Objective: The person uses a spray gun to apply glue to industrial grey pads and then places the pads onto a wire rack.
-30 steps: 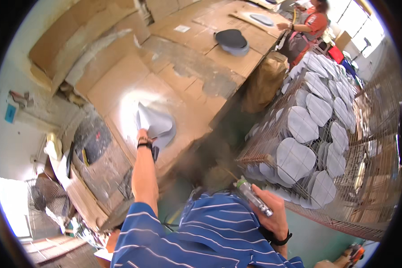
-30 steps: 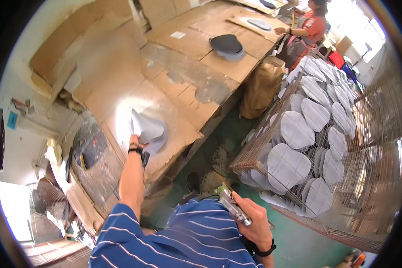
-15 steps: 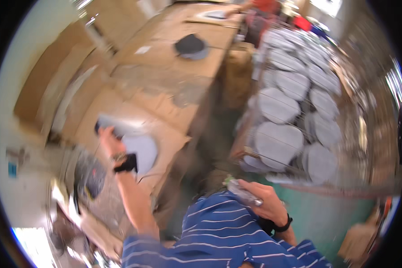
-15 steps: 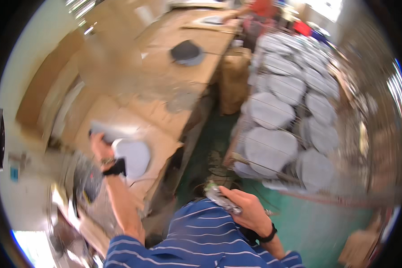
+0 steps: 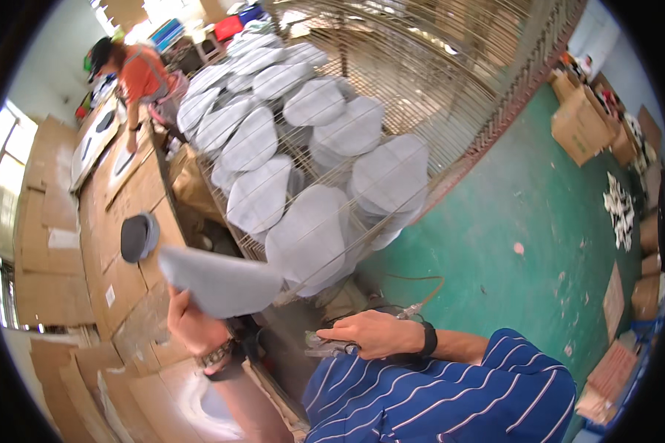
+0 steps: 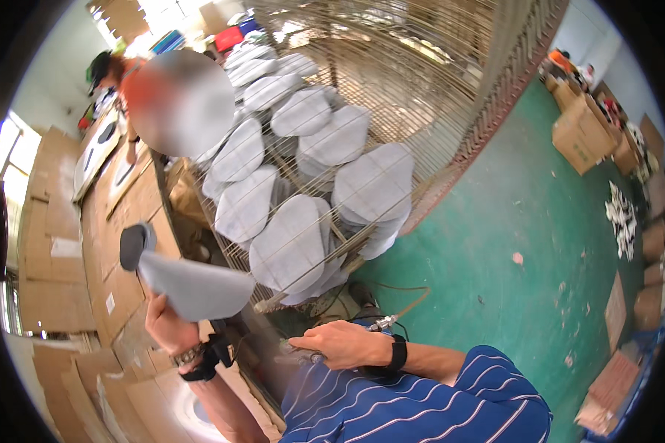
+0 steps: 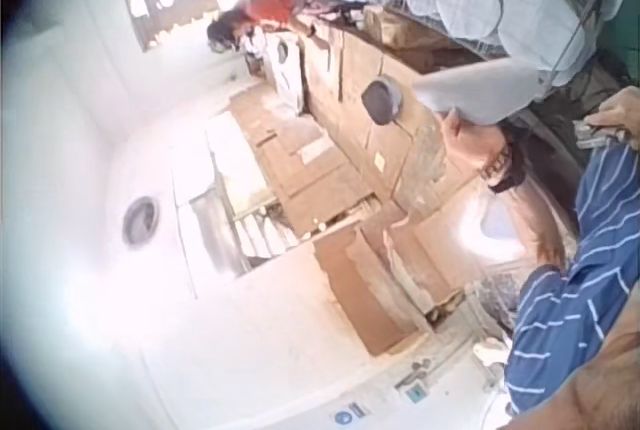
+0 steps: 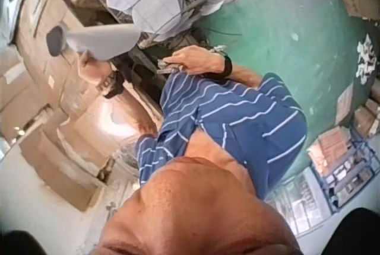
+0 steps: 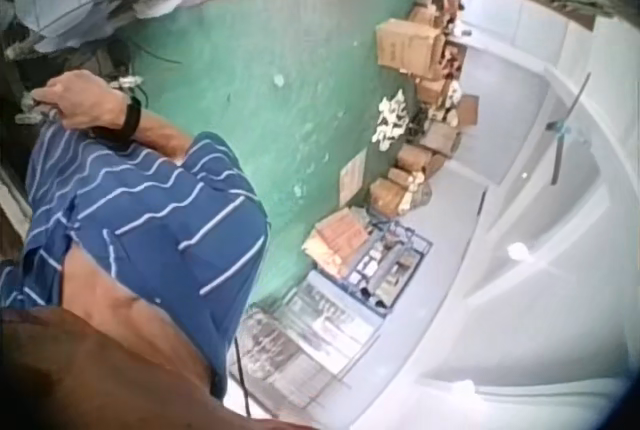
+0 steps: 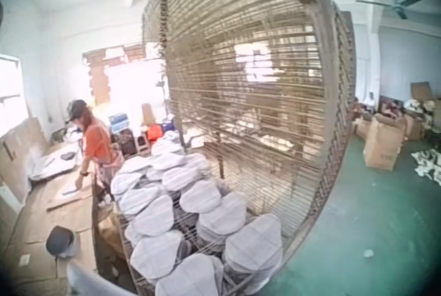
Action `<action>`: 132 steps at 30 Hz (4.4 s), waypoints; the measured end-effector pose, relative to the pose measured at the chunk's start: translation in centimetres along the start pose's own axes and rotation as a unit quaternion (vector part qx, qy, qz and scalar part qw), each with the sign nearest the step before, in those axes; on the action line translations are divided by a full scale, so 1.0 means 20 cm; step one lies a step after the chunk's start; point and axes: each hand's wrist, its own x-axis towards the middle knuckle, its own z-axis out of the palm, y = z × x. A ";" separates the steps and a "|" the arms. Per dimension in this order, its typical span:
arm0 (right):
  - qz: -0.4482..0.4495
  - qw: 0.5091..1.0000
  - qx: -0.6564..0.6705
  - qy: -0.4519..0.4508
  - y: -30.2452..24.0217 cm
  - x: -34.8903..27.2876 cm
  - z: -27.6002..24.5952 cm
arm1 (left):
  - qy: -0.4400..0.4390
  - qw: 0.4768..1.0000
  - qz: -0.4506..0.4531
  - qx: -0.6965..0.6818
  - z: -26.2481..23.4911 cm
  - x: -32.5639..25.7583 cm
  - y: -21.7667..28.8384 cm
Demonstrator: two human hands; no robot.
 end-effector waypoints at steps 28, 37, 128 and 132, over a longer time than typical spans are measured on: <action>-0.052 0.997 0.055 0.005 -0.08 0.20 -0.19 | 0.001 0.978 -0.032 0.207 -0.24 -0.18 -0.39; -0.128 0.966 0.017 -0.226 -0.60 0.52 0.03 | 0.358 0.911 -0.122 0.162 -1.49 -1.07 -0.64; -0.173 0.964 -0.026 -0.202 -0.98 0.74 0.39 | 0.758 0.550 0.080 0.343 -2.23 -1.51 -0.84; -0.149 0.969 -0.039 -0.194 -0.95 0.71 0.37 | 0.770 0.491 0.047 0.405 -2.41 -1.43 -0.69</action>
